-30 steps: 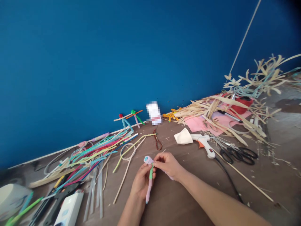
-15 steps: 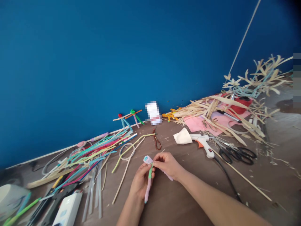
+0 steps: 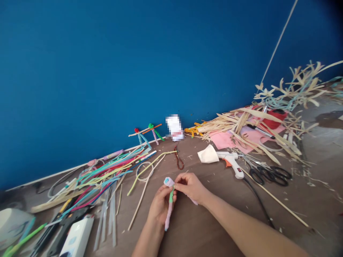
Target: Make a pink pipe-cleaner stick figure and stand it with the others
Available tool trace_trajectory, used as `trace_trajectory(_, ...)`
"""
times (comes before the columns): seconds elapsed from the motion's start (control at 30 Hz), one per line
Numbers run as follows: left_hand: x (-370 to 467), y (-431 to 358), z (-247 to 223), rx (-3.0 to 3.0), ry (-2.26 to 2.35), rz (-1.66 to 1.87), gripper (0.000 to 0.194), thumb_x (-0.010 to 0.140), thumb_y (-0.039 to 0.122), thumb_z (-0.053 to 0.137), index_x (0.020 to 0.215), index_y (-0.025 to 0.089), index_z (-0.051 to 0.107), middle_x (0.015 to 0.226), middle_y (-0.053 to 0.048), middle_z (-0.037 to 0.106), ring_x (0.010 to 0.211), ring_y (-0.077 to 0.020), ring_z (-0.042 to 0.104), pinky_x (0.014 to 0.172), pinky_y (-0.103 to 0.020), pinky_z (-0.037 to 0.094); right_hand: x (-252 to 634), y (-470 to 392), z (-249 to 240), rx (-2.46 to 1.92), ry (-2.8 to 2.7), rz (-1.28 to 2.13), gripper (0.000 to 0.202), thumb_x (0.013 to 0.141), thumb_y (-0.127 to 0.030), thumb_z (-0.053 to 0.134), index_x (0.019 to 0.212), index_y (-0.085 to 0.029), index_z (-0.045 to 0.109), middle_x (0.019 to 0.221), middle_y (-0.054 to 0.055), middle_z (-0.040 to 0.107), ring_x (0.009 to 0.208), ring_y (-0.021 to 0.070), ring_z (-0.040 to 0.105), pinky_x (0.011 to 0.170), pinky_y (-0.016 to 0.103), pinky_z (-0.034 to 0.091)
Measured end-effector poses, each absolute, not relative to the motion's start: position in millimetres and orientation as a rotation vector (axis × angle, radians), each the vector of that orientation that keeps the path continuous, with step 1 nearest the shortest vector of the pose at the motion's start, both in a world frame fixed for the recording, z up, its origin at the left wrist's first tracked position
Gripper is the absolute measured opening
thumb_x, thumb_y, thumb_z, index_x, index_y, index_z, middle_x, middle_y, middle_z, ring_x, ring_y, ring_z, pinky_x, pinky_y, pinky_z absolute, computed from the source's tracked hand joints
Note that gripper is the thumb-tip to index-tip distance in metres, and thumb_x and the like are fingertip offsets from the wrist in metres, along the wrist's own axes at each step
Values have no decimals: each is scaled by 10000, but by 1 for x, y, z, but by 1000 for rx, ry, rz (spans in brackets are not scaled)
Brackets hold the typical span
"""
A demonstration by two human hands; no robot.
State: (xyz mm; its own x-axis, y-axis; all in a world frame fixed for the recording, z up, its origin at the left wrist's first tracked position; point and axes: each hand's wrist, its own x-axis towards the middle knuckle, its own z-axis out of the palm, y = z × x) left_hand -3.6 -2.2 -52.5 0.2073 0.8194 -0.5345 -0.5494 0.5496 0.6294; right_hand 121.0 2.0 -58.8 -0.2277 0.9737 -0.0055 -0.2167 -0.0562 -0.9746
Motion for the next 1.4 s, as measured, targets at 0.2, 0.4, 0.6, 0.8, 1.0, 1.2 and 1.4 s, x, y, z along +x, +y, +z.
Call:
trace_trajectory(0.2, -4, -2, -53, 359, 916, 983, 91, 668, 21, 518, 705, 102, 536, 490, 8, 564, 383, -58, 531, 391, -127, 468, 119, 3, -58, -924, -1154, 1490, 104, 642, -246, 594, 642, -144, 570, 553, -23, 582, 547, 108, 552, 578, 228, 422)
trace_trajectory(0.4, -6, 0, -53, 404, 903, 997, 78, 647, 86, 585, 680, 118, 522, 497, 13, 562, 384, -53, 526, 388, -114, 454, 120, 4, -55, -964, -1060, 1615, 117, 643, -244, 584, 701, -142, 586, 582, -16, 592, 530, 92, 519, 517, 202, 380)
trace_trajectory(0.6, -4, -2, -56, 500, 921, 1049, 147, 593, 117, 647, 702, 118, 548, 535, 20, 565, 447, -52, 532, 429, -127, 465, 120, 3, -53, -966, -1027, 1621, 96, 621, -221, 587, 668, -149, 546, 561, -27, 576, 528, 94, 522, 517, 201, 385)
trace_trajectory(0.8, -2, -4, -56, 615, 935, 1089, 164, 567, 156, 674, 683, 121, 563, 556, 27, 559, 480, -57, 520, 429, -133, 437, 117, 4, -54, -951, -1018, 1605, 57, 615, -179, 568, 633, -150, 522, 537, -33, 555, 516, 99, 517, 506, 209, 398)
trace_trajectory(1.0, 3, -7, -58, 673, 929, 1130, 175, 555, 157, 689, 677, 127, 567, 582, 16, 577, 527, -74, 532, 479, -159, 439, 117, 4, -52, -997, -874, 1635, 75, 568, -150, 564, 589, -160, 492, 476, -52, 530, 469, 90, 495, 464, 202, 395)
trace_trajectory(1.2, 7, -6, -66, 725, 942, 1196, 167, 578, 211, 680, 676, 124, 577, 574, -2, 597, 521, -89, 540, 496, -180, 426, 116, 5, -50, -986, -800, 1683, 106, 549, -163, 561, 562, -173, 457, 415, -61, 510, 395, 93, 468, 417, 217, 391)
trace_trajectory(1.4, 4, 0, -70, 778, 937, 1176, 186, 619, 277, 647, 664, 102, 602, 527, -17, 594, 480, -85, 527, 507, -185, 419, 117, 9, -57, -981, -802, 1685, 173, 560, -239, 625, 584, -157, 475, 448, -47, 530, 413, 92, 489, 446, 216, 396)
